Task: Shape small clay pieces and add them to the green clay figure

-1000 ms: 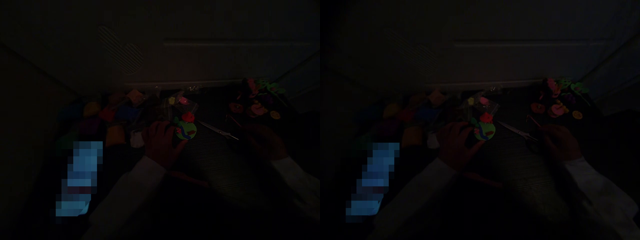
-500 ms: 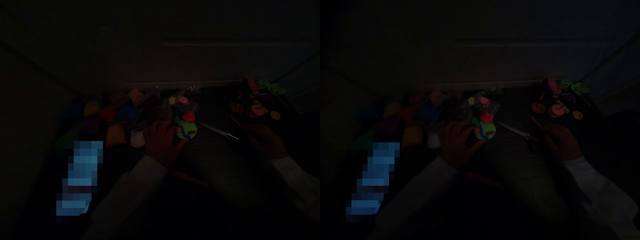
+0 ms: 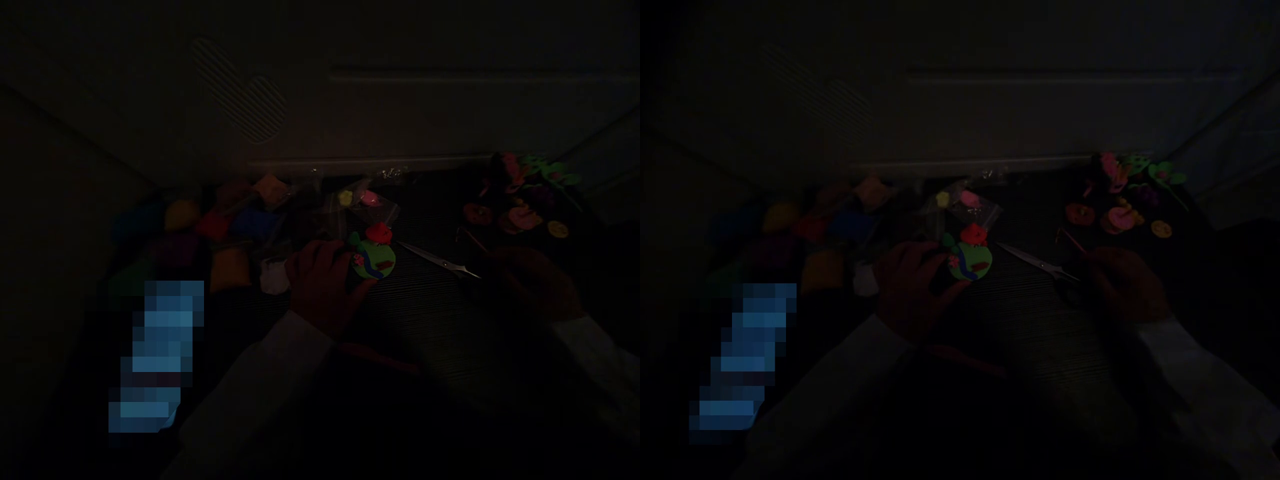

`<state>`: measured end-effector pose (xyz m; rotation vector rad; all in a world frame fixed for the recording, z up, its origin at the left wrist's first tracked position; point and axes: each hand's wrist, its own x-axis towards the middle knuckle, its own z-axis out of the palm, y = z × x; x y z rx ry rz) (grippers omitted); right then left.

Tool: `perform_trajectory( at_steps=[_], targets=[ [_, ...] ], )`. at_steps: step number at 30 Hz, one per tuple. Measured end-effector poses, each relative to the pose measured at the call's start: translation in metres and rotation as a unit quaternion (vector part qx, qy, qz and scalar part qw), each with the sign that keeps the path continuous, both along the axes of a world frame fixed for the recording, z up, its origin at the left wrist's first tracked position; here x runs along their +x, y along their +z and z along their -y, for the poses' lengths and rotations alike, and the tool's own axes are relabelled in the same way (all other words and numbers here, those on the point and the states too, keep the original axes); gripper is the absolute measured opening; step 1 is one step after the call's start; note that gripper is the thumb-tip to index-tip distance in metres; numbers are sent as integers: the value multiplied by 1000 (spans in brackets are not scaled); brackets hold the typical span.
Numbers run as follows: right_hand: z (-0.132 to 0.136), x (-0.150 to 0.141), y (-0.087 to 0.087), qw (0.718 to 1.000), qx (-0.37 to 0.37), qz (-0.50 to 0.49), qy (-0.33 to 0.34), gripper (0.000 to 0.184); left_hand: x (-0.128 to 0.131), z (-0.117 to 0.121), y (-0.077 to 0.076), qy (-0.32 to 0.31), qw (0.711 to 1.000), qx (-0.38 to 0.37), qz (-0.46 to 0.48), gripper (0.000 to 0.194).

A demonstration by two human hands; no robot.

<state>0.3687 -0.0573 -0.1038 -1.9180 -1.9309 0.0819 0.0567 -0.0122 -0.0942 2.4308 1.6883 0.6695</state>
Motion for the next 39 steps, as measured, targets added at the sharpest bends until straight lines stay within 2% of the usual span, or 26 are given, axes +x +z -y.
perform_trajectory(
  at_steps=[19,39],
  targets=[
    [0,-1,1,1000,-18,2,-10,25,-7,2,3,-11,1000,-16,-7,40],
    [1,-8,6,999,-16,-22,-34,26,-11,4,2,-13,1000,5,-2,41]
  ],
)
